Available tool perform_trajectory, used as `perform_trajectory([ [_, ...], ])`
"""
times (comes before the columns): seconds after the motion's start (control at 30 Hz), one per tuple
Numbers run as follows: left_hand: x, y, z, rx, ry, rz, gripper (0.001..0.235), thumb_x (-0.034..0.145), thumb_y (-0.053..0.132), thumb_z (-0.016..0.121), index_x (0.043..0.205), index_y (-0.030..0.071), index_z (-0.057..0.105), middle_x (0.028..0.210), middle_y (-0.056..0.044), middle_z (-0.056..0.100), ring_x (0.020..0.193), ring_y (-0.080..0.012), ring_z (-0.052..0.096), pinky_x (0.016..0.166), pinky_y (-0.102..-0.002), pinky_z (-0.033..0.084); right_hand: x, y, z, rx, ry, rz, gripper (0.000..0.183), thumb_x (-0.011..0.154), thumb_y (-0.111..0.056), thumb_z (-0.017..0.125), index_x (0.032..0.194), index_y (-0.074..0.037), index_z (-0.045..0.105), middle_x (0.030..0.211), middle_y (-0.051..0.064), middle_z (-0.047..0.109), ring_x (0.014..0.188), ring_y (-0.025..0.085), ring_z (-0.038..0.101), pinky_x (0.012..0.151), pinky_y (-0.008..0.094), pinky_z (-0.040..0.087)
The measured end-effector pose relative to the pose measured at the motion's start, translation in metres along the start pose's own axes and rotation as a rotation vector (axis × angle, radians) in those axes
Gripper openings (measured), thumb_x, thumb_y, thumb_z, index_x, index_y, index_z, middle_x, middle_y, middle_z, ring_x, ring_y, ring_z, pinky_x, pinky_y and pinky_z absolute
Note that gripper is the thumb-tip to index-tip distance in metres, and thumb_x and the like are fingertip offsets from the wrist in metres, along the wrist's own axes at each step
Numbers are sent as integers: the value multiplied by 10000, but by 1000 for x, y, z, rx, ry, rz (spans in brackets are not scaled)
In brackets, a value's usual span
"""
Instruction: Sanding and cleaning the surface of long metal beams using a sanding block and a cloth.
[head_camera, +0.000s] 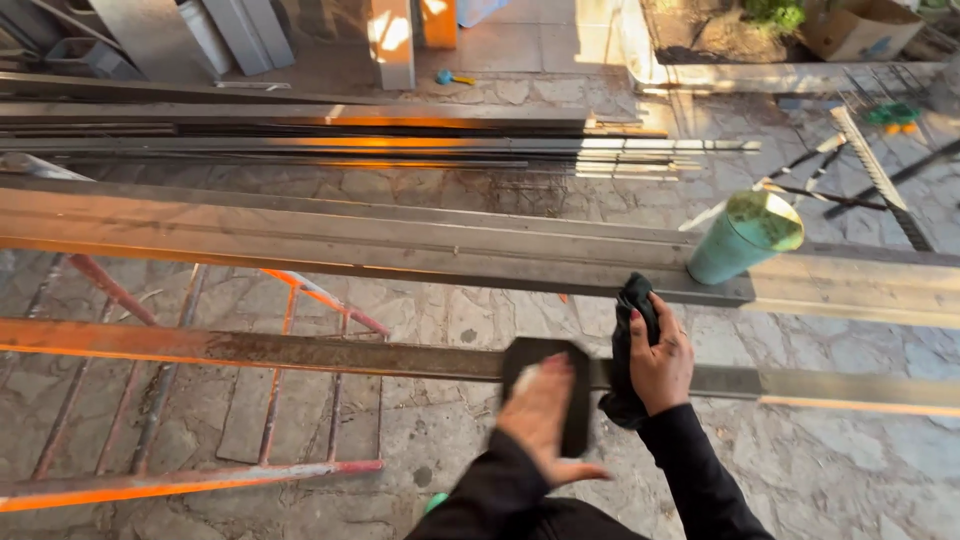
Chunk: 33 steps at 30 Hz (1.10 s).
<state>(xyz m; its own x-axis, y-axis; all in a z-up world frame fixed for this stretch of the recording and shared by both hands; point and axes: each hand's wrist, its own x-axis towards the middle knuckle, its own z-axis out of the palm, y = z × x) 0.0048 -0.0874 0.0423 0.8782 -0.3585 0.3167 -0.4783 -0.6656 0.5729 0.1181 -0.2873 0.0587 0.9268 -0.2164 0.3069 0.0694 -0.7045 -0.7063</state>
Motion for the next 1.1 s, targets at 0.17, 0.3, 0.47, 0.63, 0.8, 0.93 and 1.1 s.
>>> perform_trajectory([
  [0.17, 21, -41, 2, 463, 52, -162, 1442, 668, 1017, 336, 1577, -97, 218, 1665, -284, 216, 1577, -377, 191, 1291, -467, 120, 0, 14, 5, -8, -7, 1, 464, 1038, -374, 581, 1421, -115, 624, 1272, 235, 669, 1167, 455, 626, 937, 528, 501],
  [0.3, 1, -6, 13, 144, 170, 24, 1364, 672, 945, 464, 1535, -105, 349, 1632, -302, 323, 1541, -402, 287, 1269, -505, 157, 3, 11, 6, -14, 10, 19, 468, 1057, -440, 601, 1428, -157, 644, 1230, 242, 681, 1151, 486, 640, 945, 561, 528],
  [0.47, -5, -63, 1, 395, 41, -207, 1457, 678, 1021, 443, 1586, -95, 207, 1663, -286, 222, 1564, -397, 179, 1292, -496, 77, 1, 12, 6, -14, 7, 32, 461, 1061, -422, 613, 1440, -161, 643, 1229, 232, 681, 1158, 471, 637, 951, 551, 526],
  [0.63, -13, -31, 15, 798, 236, -52, 1598, 567, 1131, 76, 1593, -91, 5, 1721, -224, -23, 1602, -310, 6, 1314, -434, -13, 0, -6, -2, 18, 5, -27, 451, 1013, -332, 553, 1389, -95, 630, 1303, 189, 686, 1182, 392, 633, 942, 477, 479],
  [0.8, -23, -74, -40, 514, 478, -105, 1285, 790, 948, 410, 1505, -119, 408, 1575, -275, 447, 1477, -387, 446, 1233, -504, 344, 2, 4, 3, -34, 9, -42, 464, 1029, -362, 533, 1392, -88, 628, 1336, 179, 674, 1207, 394, 617, 954, 492, 462],
  [0.93, 20, 3, -52, 19, -317, -566, 1486, 664, 861, 712, 1619, -24, -2, 1698, -270, 44, 1568, -385, 125, 1242, -536, 139, -3, -1, -4, -14, 1, -8, 419, 1023, -327, 551, 1374, -113, 629, 1285, 166, 690, 1136, 391, 636, 919, 477, 473],
  [1.1, -44, -99, -22, 980, 183, -256, 1618, 648, 1236, 238, 1623, -44, 71, 1719, -237, 55, 1589, -332, 95, 1257, -422, 116, -2, -8, -2, 2, 15, -30, 421, 1021, -302, 547, 1365, -74, 635, 1288, 175, 693, 1157, 377, 638, 932, 468, 483],
])
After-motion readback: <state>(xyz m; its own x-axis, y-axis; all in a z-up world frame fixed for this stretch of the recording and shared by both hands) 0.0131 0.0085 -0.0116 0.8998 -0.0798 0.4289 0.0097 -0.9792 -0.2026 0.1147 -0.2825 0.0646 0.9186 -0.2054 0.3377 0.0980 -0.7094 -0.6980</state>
